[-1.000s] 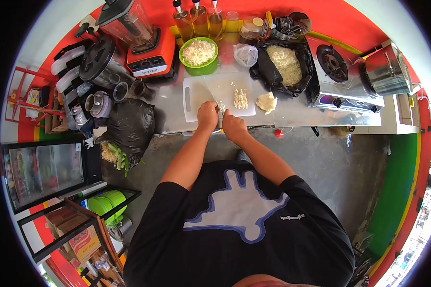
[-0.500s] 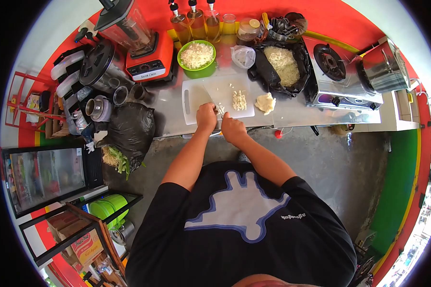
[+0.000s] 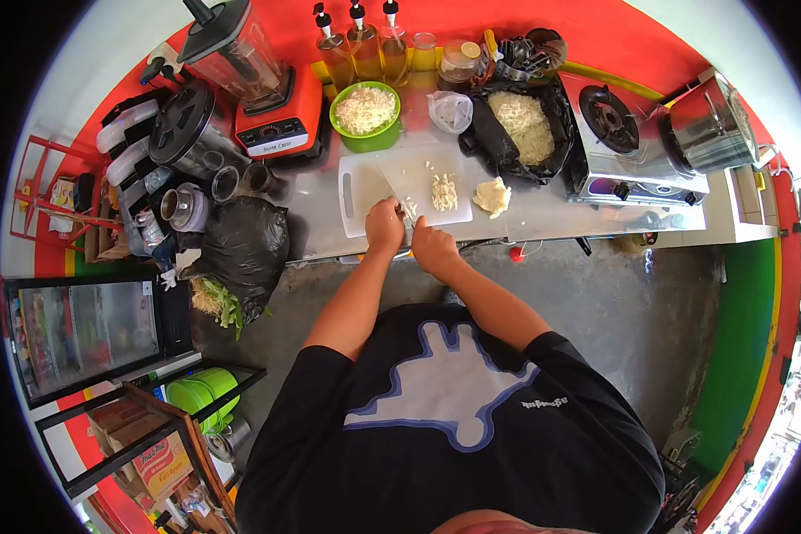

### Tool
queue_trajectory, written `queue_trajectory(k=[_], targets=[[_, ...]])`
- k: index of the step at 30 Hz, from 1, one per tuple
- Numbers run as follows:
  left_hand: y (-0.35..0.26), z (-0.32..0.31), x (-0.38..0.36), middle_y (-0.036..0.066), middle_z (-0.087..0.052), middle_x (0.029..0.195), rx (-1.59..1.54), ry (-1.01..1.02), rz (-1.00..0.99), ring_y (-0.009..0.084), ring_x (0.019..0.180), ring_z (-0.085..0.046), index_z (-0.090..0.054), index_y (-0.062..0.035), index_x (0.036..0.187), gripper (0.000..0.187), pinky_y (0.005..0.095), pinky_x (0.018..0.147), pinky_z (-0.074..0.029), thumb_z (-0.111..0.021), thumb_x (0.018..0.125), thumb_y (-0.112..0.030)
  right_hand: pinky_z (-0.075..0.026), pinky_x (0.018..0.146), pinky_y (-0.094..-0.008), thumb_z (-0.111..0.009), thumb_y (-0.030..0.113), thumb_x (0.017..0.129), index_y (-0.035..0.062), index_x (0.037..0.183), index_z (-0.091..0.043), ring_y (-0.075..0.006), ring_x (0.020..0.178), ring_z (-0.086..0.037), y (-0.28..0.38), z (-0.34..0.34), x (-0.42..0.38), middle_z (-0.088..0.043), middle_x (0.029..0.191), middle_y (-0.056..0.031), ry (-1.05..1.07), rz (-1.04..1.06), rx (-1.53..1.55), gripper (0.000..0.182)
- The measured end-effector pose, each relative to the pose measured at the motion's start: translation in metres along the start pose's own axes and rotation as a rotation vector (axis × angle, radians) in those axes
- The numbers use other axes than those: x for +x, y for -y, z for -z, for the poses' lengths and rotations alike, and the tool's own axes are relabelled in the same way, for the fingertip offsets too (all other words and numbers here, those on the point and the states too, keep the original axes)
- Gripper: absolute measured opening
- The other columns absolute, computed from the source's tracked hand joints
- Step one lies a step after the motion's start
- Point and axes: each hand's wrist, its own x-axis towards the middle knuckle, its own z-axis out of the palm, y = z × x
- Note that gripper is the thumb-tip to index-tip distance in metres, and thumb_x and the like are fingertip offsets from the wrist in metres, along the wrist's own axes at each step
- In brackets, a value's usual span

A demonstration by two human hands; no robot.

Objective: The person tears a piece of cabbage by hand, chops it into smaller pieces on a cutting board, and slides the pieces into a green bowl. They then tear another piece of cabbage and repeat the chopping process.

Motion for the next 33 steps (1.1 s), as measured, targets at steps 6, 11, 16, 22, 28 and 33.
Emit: queue_trajectory(k=[6,11,16,22,28,33], targets=[[0.002,-0.001,-0.003,0.017,-0.069,0.082,0.029,-0.072,-0.1,0.0406,0.08,-0.067,-0.065,-0.0032,0.081,0.004,0.0491,0.07,-0.052,-0.067,0.08,-0.005,-0.059,0.076,-0.0469,-0.051,0.009,0.095,0.0,0.107,-0.045,-0.0392,0.087,-0.074,0.001,-0.004,0.006,-0.072,0.089,-0.0244,0.027,-0.035,0.055,0.017],[0.002,-0.002,-0.003,0.016,-0.066,0.084,0.061,-0.047,-0.099,0.0388,0.082,-0.066,-0.066,-0.0043,0.081,0.002,0.0493,0.073,-0.053,-0.063,0.081,-0.004,-0.059,0.075,-0.0478,-0.05,0.01,0.095,0.0007,0.107,-0.044,-0.0391,0.084,-0.074,0.0,0.002,0.004,-0.072,0.088,-0.0237,-0.009,0.015,0.044,0.016],[-0.002,0.001,-0.005,0.016,-0.066,0.084,0.06,-0.054,-0.102,0.0386,0.082,-0.066,-0.066,-0.0048,0.081,0.002,0.0493,0.072,-0.052,-0.064,0.081,-0.005,-0.059,0.076,-0.048,-0.049,0.011,0.096,0.0006,0.107,-0.044,-0.04,0.087,-0.073,0.0,-0.003,-0.003,-0.072,0.089,-0.0248,0.044,-0.033,0.039,0.016],[0.002,0.001,-0.004,0.015,-0.066,0.085,0.045,-0.031,-0.096,0.0388,0.083,-0.065,-0.066,-0.0044,0.082,0.003,0.0491,0.072,-0.052,-0.063,0.082,-0.005,-0.059,0.075,-0.0481,-0.05,0.011,0.095,-0.0005,0.108,-0.044,-0.0422,0.087,-0.073,0.004,0.004,0.003,-0.072,0.091,-0.0255,0.021,-0.019,0.069,0.018],[0.001,0.004,-0.007,0.017,-0.065,0.086,0.037,-0.025,-0.083,0.039,0.084,-0.065,-0.065,-0.0035,0.083,0.003,0.0494,0.074,-0.053,-0.063,0.082,-0.004,-0.059,0.076,-0.0493,-0.049,0.01,0.096,0.0003,0.109,-0.044,-0.0414,0.086,-0.073,0.006,-0.002,-0.006,-0.072,0.091,-0.0256,0.071,-0.053,0.036,0.017],[0.006,0.002,-0.007,0.017,-0.065,0.086,-0.003,-0.037,-0.118,0.0394,0.084,-0.065,-0.066,-0.0026,0.083,0.004,0.0496,0.074,-0.053,-0.062,0.082,-0.002,-0.059,0.078,-0.0489,-0.05,0.009,0.095,0.0004,0.109,-0.044,-0.0416,0.088,-0.073,0.01,0.002,0.006,-0.072,0.092,-0.0261,0.048,-0.062,0.054,0.017]])
